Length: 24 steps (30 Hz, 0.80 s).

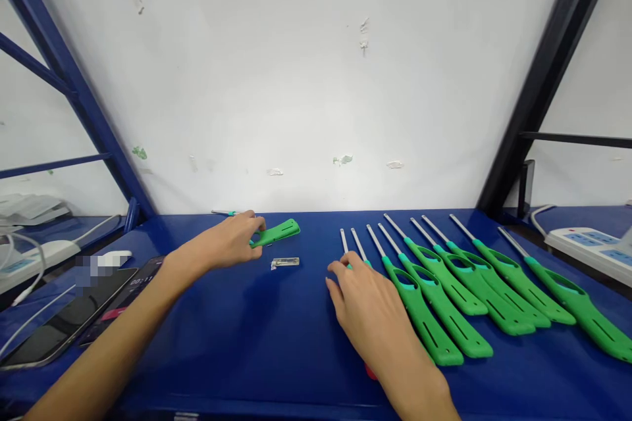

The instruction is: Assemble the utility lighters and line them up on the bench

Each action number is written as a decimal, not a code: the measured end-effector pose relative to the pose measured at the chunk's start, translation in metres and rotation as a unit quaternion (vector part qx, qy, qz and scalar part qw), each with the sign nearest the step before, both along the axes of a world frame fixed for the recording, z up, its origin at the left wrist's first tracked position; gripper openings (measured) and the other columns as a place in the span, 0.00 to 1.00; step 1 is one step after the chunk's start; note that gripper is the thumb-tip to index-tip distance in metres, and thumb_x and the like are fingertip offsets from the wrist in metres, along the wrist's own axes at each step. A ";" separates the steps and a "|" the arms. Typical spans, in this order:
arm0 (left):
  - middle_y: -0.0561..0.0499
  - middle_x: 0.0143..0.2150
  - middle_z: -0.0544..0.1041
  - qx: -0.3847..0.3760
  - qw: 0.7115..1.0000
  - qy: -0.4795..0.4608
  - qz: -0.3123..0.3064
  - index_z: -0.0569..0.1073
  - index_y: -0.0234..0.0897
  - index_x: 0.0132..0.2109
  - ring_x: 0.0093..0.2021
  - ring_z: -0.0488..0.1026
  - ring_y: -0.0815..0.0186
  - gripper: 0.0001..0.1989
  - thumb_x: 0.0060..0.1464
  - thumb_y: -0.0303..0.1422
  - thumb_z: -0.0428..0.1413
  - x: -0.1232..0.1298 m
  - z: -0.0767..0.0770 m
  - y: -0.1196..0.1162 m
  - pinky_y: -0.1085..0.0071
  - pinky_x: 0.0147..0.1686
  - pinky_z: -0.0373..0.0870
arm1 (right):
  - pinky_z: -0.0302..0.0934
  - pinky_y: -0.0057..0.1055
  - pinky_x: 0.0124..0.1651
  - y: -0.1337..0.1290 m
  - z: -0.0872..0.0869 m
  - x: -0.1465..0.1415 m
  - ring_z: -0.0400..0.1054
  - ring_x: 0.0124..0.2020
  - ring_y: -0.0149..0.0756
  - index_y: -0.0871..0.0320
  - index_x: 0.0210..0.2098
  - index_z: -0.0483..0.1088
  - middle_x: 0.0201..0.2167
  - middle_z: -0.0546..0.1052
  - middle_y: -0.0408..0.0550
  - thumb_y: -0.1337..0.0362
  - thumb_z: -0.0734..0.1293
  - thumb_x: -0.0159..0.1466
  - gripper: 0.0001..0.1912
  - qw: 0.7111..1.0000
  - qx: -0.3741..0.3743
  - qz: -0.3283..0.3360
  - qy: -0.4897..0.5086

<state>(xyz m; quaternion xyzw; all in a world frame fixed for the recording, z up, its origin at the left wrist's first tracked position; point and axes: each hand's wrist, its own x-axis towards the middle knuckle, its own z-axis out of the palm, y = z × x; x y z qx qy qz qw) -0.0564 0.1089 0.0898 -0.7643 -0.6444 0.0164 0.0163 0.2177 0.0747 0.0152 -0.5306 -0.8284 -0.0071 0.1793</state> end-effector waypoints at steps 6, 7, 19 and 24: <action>0.45 0.53 0.77 -0.019 0.994 -0.096 -0.042 0.77 0.45 0.53 0.49 0.78 0.53 0.12 0.62 0.35 0.58 0.013 0.002 -0.081 0.59 0.48 0.74 | 0.74 0.37 0.45 -0.004 0.004 0.008 0.81 0.40 0.40 0.44 0.72 0.64 0.53 0.83 0.47 0.60 0.69 0.71 0.31 0.972 -0.107 0.084 0.192; 0.46 0.53 0.77 -0.034 0.992 -0.109 -0.050 0.77 0.46 0.53 0.49 0.78 0.54 0.13 0.62 0.35 0.59 0.016 -0.002 -0.089 0.60 0.47 0.74 | 0.74 0.36 0.45 -0.006 0.003 0.008 0.81 0.40 0.40 0.42 0.72 0.64 0.52 0.83 0.45 0.61 0.71 0.69 0.33 0.966 -0.130 0.103 0.199; 0.49 0.52 0.81 -0.119 0.974 -0.170 -0.095 0.78 0.47 0.50 0.51 0.78 0.52 0.10 0.62 0.32 0.60 0.019 -0.027 -0.088 0.60 0.46 0.71 | 0.67 0.38 0.44 -0.016 0.007 -0.001 0.80 0.45 0.49 0.42 0.65 0.75 0.41 0.86 0.43 0.60 0.76 0.67 0.27 0.981 -0.165 0.061 0.078; 0.52 0.57 0.82 -0.109 0.972 -0.190 -0.088 0.76 0.51 0.57 0.57 0.77 0.53 0.14 0.66 0.36 0.59 0.009 -0.027 -0.089 0.60 0.52 0.72 | 0.65 0.37 0.41 -0.016 0.011 -0.003 0.81 0.42 0.50 0.49 0.58 0.79 0.36 0.86 0.44 0.59 0.76 0.68 0.20 0.982 -0.174 0.056 0.043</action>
